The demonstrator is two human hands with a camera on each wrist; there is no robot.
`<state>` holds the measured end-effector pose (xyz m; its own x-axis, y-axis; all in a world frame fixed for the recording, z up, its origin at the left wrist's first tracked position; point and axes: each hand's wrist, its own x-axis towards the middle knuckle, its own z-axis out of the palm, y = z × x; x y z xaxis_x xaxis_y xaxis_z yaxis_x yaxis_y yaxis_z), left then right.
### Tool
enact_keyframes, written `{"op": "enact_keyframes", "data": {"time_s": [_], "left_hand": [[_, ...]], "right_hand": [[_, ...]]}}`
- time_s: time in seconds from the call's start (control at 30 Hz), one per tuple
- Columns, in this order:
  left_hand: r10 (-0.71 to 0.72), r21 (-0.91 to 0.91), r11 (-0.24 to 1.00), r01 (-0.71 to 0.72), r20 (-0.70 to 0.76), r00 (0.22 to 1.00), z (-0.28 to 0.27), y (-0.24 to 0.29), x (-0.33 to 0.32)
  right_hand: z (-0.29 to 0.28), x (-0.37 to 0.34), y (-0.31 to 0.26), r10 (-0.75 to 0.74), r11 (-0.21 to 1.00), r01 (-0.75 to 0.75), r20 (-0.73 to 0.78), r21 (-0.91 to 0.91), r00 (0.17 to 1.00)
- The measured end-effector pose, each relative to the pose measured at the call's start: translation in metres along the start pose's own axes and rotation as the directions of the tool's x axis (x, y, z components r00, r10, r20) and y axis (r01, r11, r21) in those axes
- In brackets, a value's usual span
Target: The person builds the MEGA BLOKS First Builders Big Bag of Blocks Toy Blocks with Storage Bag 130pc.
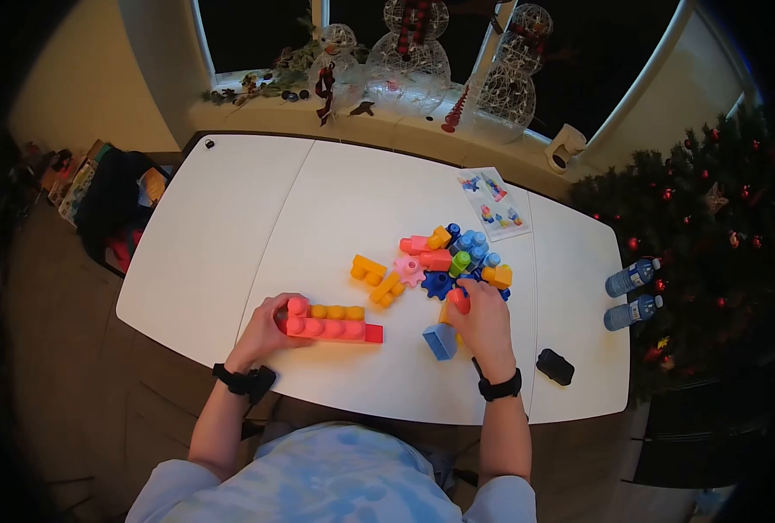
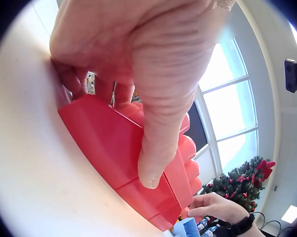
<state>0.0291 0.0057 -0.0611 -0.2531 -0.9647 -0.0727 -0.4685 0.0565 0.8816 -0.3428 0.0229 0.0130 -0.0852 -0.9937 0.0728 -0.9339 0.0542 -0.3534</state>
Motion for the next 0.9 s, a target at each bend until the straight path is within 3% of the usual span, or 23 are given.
{"op": "enact_keyframes", "data": {"time_s": [0.07,0.1,0.17,0.2,0.27,0.37,0.63,0.83,0.9], "left_hand": [[0.006,-0.022,1.0,-0.005,0.014,1.0,0.0,-0.003,0.001],[0.019,-0.05,0.999,-0.017,0.029,0.999,0.0,-0.004,0.002],[0.036,-0.057,0.998,-0.034,0.026,0.999,0.0,-0.007,0.003],[0.055,-0.071,0.996,-0.053,0.024,0.998,0.0,-0.007,0.003],[0.049,-0.095,0.994,-0.046,0.03,0.998,-0.001,-0.004,0.003],[0.049,-0.086,0.995,-0.048,0.015,0.999,-0.001,-0.001,0.002],[0.044,-0.031,0.999,-0.044,-0.02,0.999,0.002,-0.012,0.002],[0.043,-0.11,0.993,-0.042,0.003,0.999,0.001,-0.007,0.003],[0.055,-0.025,0.998,-0.055,-0.03,0.998,0.002,-0.008,0.002]], "right_hand": [[-0.012,0.006,-0.026,0.016,0.955,-0.01,-0.018,0.295,1.0],[-0.011,0.009,-0.038,0.015,0.954,-0.009,-0.016,0.301,1.0],[-0.004,0.013,-0.066,-0.171,0.813,0.187,-0.08,0.552,0.982],[0.003,0.014,-0.078,-0.172,0.811,0.188,-0.081,0.555,0.982],[0.019,0.018,-0.1,-0.393,0.717,0.391,-0.129,0.577,0.91],[0.048,0.024,-0.121,-0.512,0.679,0.457,-0.077,0.574,0.856],[0.077,0.026,-0.135,-0.552,0.693,0.442,0.025,0.569,0.833],[0.077,0.025,-0.138,-0.517,0.741,0.379,0.111,0.554,0.849],[0.081,0.025,-0.137,-0.519,0.747,0.384,0.115,0.543,0.847]]}}
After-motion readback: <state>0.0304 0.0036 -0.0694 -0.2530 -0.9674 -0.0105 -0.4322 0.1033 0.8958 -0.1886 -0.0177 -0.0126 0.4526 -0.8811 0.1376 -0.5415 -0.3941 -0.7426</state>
